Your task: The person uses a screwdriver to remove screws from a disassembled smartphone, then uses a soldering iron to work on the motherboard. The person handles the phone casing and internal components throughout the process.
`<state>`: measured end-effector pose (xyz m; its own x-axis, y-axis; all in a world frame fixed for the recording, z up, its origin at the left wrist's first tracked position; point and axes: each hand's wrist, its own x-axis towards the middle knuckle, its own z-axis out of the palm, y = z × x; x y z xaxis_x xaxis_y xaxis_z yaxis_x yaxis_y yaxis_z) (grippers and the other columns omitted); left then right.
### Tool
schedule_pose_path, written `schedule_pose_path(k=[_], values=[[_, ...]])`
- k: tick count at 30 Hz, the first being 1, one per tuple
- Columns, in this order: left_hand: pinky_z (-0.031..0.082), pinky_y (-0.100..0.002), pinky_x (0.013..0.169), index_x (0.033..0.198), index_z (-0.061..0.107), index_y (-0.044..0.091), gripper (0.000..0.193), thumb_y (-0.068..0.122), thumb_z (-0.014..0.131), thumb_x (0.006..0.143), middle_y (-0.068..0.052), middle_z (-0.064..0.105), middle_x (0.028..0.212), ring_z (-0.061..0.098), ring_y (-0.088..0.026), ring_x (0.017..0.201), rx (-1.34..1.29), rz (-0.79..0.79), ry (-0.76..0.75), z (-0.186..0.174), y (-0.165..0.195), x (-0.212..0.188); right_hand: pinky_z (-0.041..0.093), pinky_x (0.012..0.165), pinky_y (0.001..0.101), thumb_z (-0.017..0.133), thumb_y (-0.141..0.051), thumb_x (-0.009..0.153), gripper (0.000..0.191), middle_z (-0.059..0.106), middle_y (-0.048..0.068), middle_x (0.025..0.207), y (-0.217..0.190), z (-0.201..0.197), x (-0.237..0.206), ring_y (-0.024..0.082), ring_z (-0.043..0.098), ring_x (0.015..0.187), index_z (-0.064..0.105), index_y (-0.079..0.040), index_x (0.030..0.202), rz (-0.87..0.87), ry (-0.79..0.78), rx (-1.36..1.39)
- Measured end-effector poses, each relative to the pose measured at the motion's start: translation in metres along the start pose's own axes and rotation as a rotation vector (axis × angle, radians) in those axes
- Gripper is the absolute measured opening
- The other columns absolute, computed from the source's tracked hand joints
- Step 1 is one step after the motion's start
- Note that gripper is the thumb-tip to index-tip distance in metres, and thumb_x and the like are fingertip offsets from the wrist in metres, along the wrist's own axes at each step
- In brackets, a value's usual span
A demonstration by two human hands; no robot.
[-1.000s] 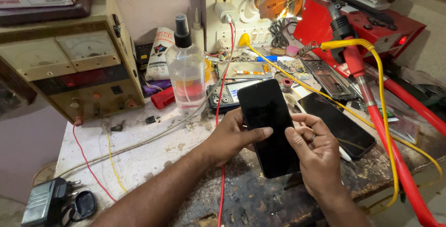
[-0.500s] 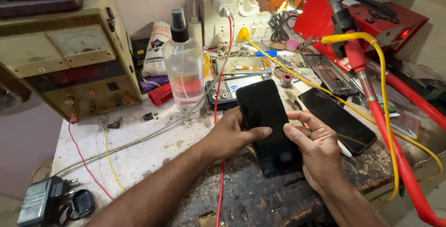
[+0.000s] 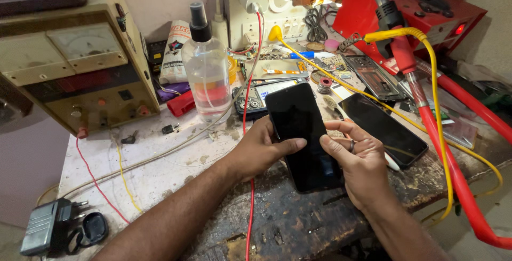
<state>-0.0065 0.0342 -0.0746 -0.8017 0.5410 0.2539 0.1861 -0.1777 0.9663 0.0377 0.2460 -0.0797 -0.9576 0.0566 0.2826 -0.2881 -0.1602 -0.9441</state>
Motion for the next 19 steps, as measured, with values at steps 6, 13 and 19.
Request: schedule_pose_path(k=[6,13,19], values=[[0.054,-0.034,0.086,0.141,0.047,0.0,0.062,0.012,0.078,0.09,-0.018,0.067,0.124,0.064,-0.013,0.101,0.233,-0.095,0.161,0.006,0.007,0.003,0.051,0.067,0.0179,0.069,-0.005,0.093,0.027,0.079,0.006,0.087,-0.005,0.009,-0.002,0.005,0.067,0.076,0.068,-0.001,0.119,0.028,0.032,-0.26],[0.056,-0.03,0.093,0.156,0.007,0.0,0.102,0.016,0.076,0.083,-0.016,0.065,0.13,0.066,-0.017,0.114,0.133,-0.075,0.185,0.002,-0.001,0.009,0.055,0.059,0.0232,0.074,-0.019,0.088,0.026,0.08,0.003,0.08,-0.021,0.007,-0.017,0.006,0.069,0.067,0.077,-0.005,0.11,0.036,0.055,-0.839],[0.057,-0.03,0.079,0.155,0.015,-0.004,0.103,0.026,0.083,0.083,-0.019,0.071,0.117,0.071,-0.02,0.096,0.464,-0.089,0.222,-0.001,0.001,0.011,0.044,0.057,0.0248,0.072,-0.02,0.097,0.03,0.069,0.007,0.082,-0.052,-0.007,-0.036,0.009,0.054,0.067,0.072,-0.003,0.122,-0.239,0.244,-0.674]])
